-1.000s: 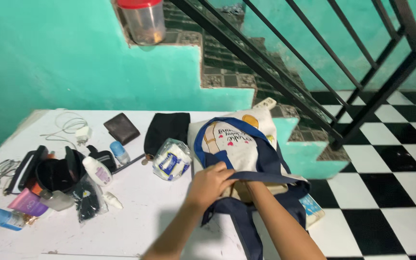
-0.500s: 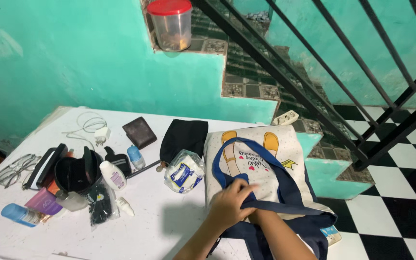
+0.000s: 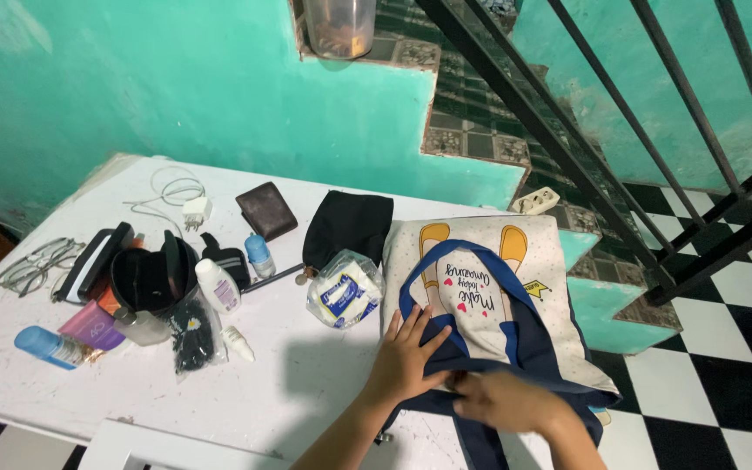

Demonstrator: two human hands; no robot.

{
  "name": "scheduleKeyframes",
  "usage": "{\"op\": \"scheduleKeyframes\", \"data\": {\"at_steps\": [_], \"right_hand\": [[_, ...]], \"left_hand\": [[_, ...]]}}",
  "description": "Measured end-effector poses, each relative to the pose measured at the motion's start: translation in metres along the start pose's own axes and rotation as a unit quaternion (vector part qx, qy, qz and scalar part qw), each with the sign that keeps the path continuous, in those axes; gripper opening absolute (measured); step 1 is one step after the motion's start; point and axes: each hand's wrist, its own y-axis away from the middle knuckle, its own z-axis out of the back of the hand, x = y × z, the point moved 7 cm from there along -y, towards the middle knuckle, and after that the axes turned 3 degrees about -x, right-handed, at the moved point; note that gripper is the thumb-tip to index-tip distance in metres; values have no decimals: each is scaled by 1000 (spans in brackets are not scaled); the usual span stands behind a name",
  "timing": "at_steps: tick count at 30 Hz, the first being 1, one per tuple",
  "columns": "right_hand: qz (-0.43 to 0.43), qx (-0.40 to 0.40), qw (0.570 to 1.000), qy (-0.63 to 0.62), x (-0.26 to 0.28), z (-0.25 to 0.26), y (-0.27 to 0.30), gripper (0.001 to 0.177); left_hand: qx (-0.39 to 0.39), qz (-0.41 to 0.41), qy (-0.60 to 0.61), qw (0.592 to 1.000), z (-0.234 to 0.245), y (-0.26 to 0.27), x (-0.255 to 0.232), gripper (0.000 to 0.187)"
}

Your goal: The person packs a tote bag at a table: they place a phone, wallet, pouches, and bottles into a black pouch and the tote bag, zip the pouch, and arrange items inside the bag. They handle each item one at a time, moving some aside to reach others.

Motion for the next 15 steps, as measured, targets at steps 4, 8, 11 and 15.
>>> {"op": "scheduleKeyframes", "data": {"at_steps": [4, 8, 11, 15], "right_hand": [[80, -435, 896, -24, 51, 79, -23, 57], [-77, -431, 866, 240, 46, 78, -108, 76], [-154, -350, 875, 298, 16, 63, -150, 85], [-117, -364, 888, 256, -7, 55, -156, 91]], "left_hand": [[49, -17, -41, 998, -22, 19, 4, 68], [99, -1, -23, 995, -32, 44, -5, 63], [109, 2, 1, 994, -21, 66, -8, 59], [118, 81, 203, 969, 16, 84, 17, 44]]}}
